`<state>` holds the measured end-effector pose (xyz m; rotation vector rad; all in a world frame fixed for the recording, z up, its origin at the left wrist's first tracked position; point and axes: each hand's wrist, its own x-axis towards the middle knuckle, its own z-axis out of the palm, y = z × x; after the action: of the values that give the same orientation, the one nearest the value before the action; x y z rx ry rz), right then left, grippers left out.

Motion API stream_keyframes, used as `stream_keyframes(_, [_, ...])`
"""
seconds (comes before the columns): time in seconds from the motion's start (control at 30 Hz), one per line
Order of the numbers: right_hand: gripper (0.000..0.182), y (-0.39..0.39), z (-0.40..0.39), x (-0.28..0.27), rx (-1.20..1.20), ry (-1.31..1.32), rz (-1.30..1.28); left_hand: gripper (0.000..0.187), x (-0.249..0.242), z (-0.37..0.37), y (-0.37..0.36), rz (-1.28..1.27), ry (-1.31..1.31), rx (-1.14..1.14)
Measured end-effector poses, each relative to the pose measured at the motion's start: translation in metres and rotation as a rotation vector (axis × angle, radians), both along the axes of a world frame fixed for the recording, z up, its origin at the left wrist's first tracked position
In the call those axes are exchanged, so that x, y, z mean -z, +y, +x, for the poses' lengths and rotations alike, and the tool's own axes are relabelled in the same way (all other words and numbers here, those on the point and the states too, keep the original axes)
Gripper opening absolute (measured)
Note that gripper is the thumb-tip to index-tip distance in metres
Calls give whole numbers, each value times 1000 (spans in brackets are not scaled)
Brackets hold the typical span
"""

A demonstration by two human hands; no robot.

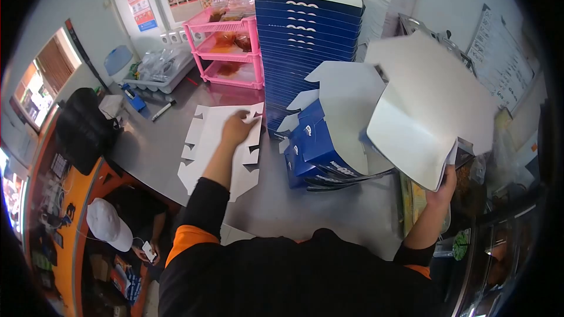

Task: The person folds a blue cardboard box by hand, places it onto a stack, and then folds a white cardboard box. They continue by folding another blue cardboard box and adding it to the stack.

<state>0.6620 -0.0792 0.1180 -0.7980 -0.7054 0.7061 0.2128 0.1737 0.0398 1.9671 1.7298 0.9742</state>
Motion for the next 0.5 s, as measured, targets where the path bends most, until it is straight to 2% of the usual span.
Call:
stream_keyframes(0.07, [50, 9, 27, 12, -118, 6, -87, 72, 19, 17, -5, -212, 215, -51])
stream_keyframes(0.13, [48, 18, 31, 11, -201, -20, -178, 72, 30, 29, -5, -296, 330, -142])
stream_keyframes(0.2, [47, 34, 25, 2, -252, -81, -267, 71, 35, 30, 0, -304, 317, -210])
stream_keyframes(0.23, [47, 40, 21, -4, -326, -121, -226, 70, 37, 30, 3, -308, 312, -245])
stream_keyframes(0.33, [43, 62, -2, -21, -75, -205, -320, 65, 23, 23, 10, -405, 341, -201])
stream_keyframes(0.4, [42, 66, 0, -21, -41, -177, -313, 57, 26, 18, 18, -368, 350, -143])
stream_keyframes(0.5, [40, 64, -6, -22, 17, -108, -275, 43, 60, -6, 56, -289, 369, -13])
